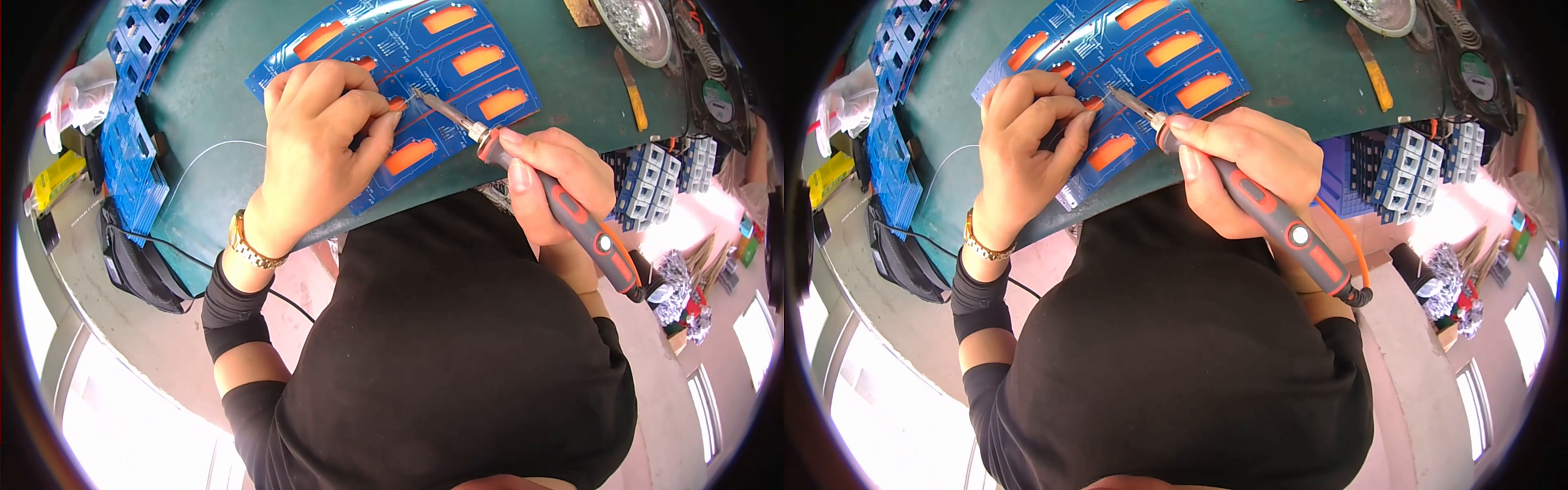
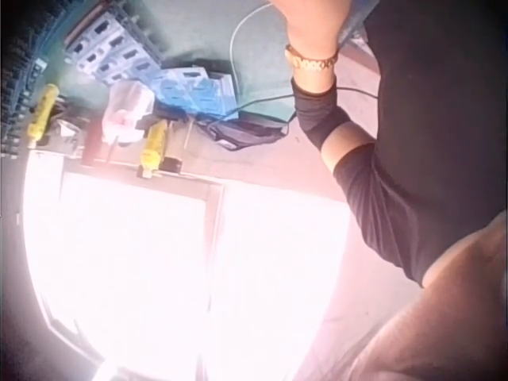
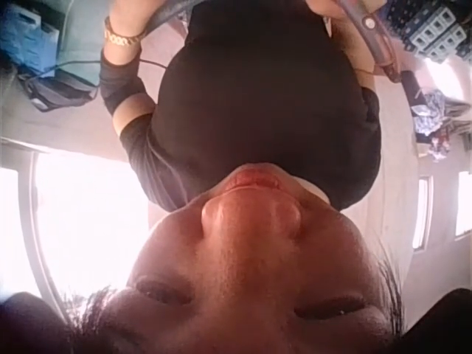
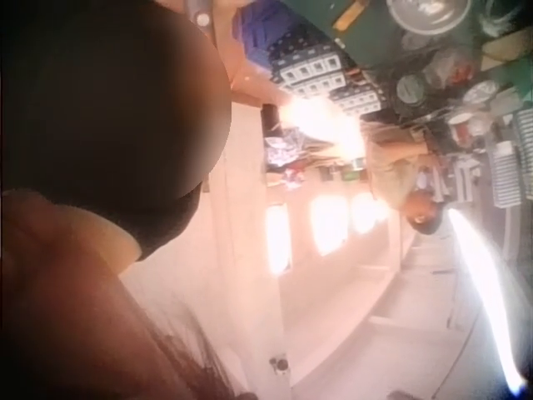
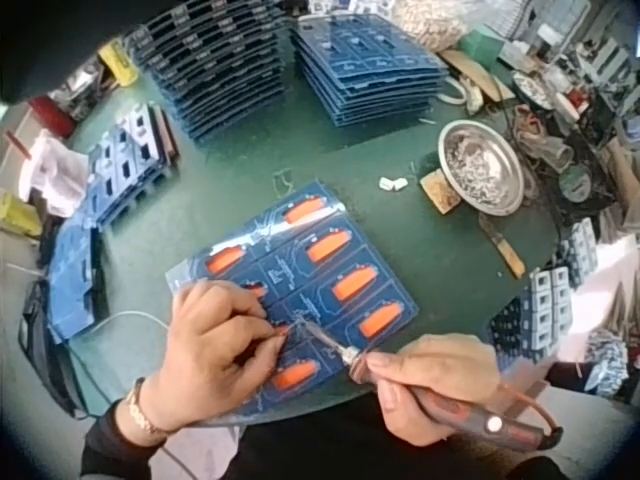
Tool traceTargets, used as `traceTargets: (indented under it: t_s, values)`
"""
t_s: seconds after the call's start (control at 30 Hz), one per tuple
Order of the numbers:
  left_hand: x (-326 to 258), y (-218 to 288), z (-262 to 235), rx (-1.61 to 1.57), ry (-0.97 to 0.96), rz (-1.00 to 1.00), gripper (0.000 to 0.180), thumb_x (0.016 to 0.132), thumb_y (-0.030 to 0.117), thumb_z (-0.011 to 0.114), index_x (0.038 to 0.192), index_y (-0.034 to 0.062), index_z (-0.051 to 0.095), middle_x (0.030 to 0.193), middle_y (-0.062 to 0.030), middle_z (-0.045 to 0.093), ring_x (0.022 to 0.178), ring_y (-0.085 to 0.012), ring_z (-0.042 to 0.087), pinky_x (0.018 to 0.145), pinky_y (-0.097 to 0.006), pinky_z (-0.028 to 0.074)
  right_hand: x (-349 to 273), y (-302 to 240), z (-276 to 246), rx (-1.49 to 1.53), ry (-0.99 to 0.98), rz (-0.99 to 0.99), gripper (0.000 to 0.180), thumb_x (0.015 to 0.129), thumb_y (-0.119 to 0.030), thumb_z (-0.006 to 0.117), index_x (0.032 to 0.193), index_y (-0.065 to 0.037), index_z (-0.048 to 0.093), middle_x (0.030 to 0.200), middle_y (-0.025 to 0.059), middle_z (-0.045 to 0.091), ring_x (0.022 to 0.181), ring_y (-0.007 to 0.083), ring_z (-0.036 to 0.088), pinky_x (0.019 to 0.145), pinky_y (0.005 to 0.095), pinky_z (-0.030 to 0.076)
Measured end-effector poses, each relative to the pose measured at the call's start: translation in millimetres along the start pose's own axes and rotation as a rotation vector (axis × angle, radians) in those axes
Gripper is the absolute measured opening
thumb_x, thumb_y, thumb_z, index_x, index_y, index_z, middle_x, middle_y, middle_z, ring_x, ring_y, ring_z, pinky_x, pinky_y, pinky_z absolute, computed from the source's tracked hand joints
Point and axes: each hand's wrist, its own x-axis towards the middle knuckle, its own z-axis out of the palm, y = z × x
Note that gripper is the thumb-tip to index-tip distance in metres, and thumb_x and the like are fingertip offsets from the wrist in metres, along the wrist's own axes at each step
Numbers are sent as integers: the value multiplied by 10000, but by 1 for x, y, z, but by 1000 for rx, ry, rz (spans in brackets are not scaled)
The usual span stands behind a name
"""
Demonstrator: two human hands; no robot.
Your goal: The person solders components onto blue printed circuit boards using a soldering iron and solder wire.
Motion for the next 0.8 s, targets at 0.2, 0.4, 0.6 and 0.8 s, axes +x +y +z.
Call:
traceTargets:
  t_s: [0.2,0.4,0.6,0.8]
  values:
    - [0,0,0,2,-8,-8,114,681,52,727,758,75,646,858,-16,567,828,-208,549,812,-360,383,-1,-3,0,-32,27,7,211,683,83,599,885,39,642,660,102,644,535,178,626,488,241,491]
    - [-1,-3,-1,-2,22,44,148,666,47,731,783,82,648,858,-18,574,806,-210,549,775,-344,399,2,-4,-4,-50,-25,9,220,672,80,598,883,36,645,649,105,639,524,172,620,472,244,484]
    - [2,-9,-16,-38,124,-5,164,680,33,747,819,82,674,771,-24,569,682,-182,565,603,-290,444,-7,1,-34,-273,199,-18,232,769,-31,561,959,88,624,716,159,639,537,168,565,497,237,455]
    - [11,-16,-24,-36,133,-136,104,758,-24,711,850,11,679,752,-36,599,602,-85,531,526,-197,418,0,37,-108,-148,592,-294,252,835,-61,521,979,129,603,828,227,652,642,201,624,568,231,499]
